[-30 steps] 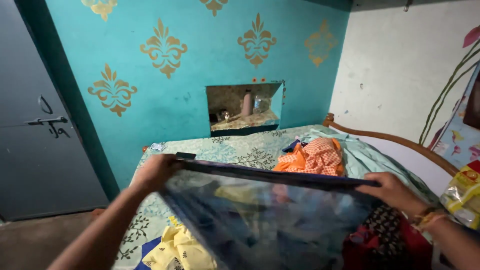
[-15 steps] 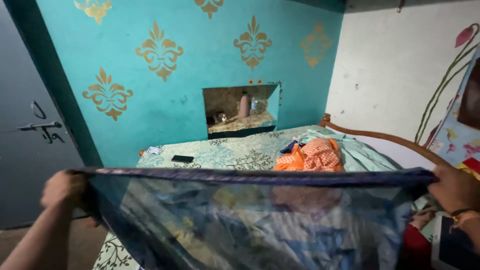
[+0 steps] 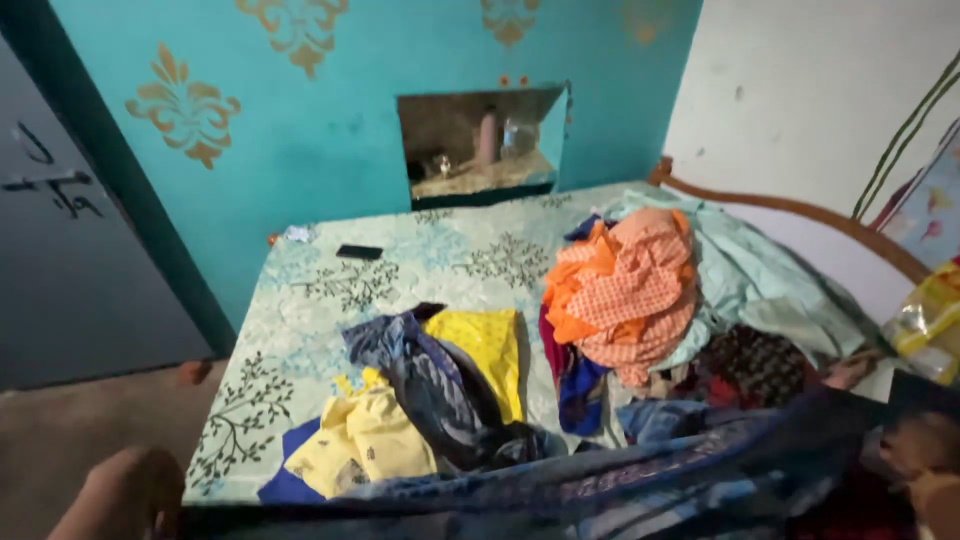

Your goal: The person takes a patterned cloth from a bed, gathers it together, and places it onto a pink plastic hanger before hanging the hanger inside a wardrobe.

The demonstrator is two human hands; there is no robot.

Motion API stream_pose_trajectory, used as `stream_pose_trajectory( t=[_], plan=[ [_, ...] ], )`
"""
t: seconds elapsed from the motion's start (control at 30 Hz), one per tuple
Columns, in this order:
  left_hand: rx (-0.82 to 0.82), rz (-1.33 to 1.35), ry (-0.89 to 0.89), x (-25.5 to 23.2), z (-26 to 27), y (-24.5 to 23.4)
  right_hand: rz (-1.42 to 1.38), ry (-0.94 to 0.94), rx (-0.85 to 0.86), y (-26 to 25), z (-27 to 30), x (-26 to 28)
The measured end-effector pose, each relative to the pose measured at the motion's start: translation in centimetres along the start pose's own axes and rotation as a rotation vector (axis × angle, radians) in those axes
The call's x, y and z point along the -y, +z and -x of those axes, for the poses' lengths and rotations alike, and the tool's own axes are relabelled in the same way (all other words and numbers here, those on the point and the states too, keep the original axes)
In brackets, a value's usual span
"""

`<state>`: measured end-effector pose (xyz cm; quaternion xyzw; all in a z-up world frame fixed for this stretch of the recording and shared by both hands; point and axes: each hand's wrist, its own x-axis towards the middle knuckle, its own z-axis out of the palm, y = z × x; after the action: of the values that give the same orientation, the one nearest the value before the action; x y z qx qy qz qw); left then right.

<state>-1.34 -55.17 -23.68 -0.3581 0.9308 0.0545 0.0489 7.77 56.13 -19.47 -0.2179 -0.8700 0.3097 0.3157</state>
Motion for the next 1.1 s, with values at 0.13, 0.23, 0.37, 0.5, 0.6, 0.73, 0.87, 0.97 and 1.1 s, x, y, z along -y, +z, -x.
stream_pose_trajectory(
  t=[0.13,0.23,0.37,0.5,0.6,0.73,0.87,0.97,1.1],
  plan=[
    [0.328,-0.159,0.391,-5.1,6.1,4.8,-0.023,0.034,0.127,3.6,2.1,-2.9],
    [0.359,-0.056,0.673,-12.6,9.0,8.9,-0.037,0.039,0.281,7.8,4.2,-5.4],
    [0.267,0.282,0.966,-26.3,13.4,18.9,-0.094,-0.084,0.554,16.3,8.4,-9.4],
    [0.629,0.089,1.027,-35.2,21.4,27.7,-0.296,-0.637,0.757,25.4,14.4,-10.2],
    [0.565,0.093,1.173,-36.8,28.0,31.6,-0.037,0.043,1.027,29.8,21.4,-6.1],
    [0.642,0.168,1.113,-37.3,33.4,34.9,0.416,-0.419,1.050,30.9,27.3,-1.6],
    [0.728,0.056,1.039,-37.4,35.4,35.9,0.576,-0.555,1.031,32.3,31.1,-5.2],
    [0.728,0.127,0.934,-37.2,35.3,35.4,0.499,-0.388,0.936,34.3,31.4,-9.4],
    [0.714,0.246,0.809,-37.4,34.3,32.6,0.352,-0.337,1.086,32.1,29.7,-12.0]
  ],
)
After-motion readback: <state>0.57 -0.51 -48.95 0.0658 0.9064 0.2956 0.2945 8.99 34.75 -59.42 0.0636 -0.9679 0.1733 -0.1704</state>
